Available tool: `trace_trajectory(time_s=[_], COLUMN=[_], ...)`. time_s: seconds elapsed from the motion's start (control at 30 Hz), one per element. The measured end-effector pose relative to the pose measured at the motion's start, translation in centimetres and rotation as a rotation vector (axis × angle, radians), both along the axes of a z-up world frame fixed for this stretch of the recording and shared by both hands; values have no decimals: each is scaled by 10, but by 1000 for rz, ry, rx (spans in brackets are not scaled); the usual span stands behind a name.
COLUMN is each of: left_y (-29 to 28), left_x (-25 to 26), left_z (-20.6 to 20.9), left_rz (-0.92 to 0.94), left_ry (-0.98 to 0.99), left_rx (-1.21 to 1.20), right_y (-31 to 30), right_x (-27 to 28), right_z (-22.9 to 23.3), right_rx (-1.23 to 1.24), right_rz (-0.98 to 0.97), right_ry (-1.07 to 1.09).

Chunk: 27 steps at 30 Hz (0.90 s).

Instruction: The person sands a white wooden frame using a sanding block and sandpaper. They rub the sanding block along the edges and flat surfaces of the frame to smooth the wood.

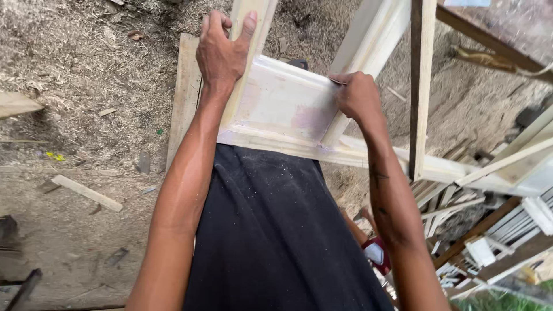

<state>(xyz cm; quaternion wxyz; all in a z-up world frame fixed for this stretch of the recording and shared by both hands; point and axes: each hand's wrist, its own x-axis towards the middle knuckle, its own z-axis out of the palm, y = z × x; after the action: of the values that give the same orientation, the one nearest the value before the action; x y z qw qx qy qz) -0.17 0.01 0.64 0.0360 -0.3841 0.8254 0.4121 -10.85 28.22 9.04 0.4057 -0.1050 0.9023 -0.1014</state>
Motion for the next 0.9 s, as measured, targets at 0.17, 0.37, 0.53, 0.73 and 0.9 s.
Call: trace_trajectory(time_s=[0.17, 0.37, 0.53, 0.73, 0.9], left_y=[3, 0, 3, 1, 4], left_x=[1, 1, -2, -6, 1], left_z=[5, 8, 7, 9, 5], left_rz=[-17, -30, -6, -1, -31], left_ry=[65, 57, 29, 73, 97], left_rx=[-20, -18, -4, -31, -42], right_y=[-7, -14, -4, -19, -17], right_x=[0, 8, 0, 5, 18], right_z=[-17, -30, 4, -5, -24], right_rx=[41, -40, 76, 98, -87], right_rz=[144, 262, -33, -61, -17], right_ry=[35, 265, -20, -13, 87])
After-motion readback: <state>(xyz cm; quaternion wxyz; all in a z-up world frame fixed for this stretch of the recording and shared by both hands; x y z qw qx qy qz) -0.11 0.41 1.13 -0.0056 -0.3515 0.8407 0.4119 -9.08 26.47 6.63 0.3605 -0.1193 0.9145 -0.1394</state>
